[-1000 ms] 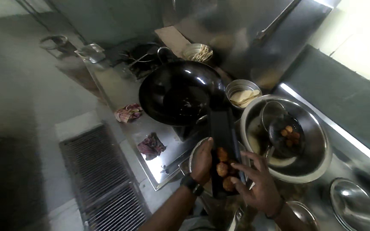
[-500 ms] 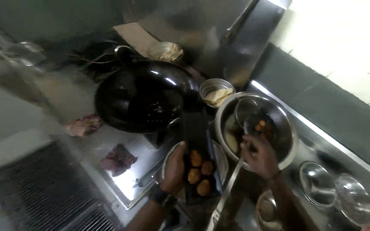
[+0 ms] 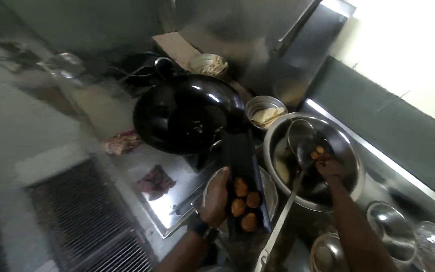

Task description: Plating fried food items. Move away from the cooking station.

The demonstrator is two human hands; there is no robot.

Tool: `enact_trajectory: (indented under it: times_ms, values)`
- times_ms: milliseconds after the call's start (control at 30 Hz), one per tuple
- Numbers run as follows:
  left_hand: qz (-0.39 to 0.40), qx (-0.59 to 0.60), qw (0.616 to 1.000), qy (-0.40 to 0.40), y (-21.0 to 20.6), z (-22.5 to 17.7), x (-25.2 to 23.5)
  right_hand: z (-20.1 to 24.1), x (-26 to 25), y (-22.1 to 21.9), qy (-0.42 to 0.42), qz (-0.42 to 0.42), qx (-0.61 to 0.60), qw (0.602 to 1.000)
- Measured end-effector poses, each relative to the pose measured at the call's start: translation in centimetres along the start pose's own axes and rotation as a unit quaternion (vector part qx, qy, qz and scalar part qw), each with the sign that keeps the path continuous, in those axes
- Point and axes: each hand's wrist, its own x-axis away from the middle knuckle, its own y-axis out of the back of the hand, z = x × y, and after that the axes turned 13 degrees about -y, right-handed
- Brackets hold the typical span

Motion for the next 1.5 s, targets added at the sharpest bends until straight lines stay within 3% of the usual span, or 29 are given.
enact_trajectory:
  times_ms: [333,500,600,667,733,800,867,1000,1200,1333,1433,1500]
  values:
    - [0.009,0.001,1.0,-0.002,-0.5,0.2,0.3,0.7,0.4,-0.2,0.082,0.024,-0.003,0.996]
    - [0.012,-0.01,1.0,-0.001,-0.7,-0.1,0.2,0.8,0.3,0.0,0.046,0.059,-0.019,0.997]
    - [0.015,-0.037,0.999,0.001,-0.6,0.5,-0.1,0.6,1.7,1.5,0.041,0.067,-0.112,0.991]
    - [0.018,-0.039,0.999,0.002,-0.6,0.5,-0.3,1.7,5.6,4.1,0.09,0.09,-0.197,0.972]
    - [0.022,-0.031,0.999,0.006,-0.7,0.5,-0.5,3.3,12.3,6.5,0.198,0.133,-0.257,0.936]
    - [0.024,-0.03,0.999,0.007,-0.8,0.8,-0.5,4.6,18.2,6.6,0.301,0.162,-0.277,0.898]
    - [0.031,-0.031,0.999,0.009,-1.0,0.8,-0.5,6.2,22.0,5.7,0.365,0.147,-0.241,0.887]
    - [0.053,-0.015,0.998,0.007,-1.3,0.7,-0.5,8.0,24.1,4.4,0.41,0.09,-0.114,0.901]
    - [0.057,0.007,0.998,0.003,-1.6,0.3,-0.3,8.1,23.8,3.7,0.459,0.094,-0.105,0.877]
    - [0.055,0.009,0.998,0.019,-1.3,0.2,-0.4,6.1,20.0,5.8,0.375,0.042,-0.139,0.916]
    - [0.049,-0.006,0.999,0.021,-0.5,0.3,-0.2,4.5,10.1,5.8,0.187,0.006,-0.013,0.982]
    - [0.046,-0.013,0.999,0.021,-0.4,0.0,-0.1,2.5,3.4,4.2,0.078,0.005,0.031,0.996]
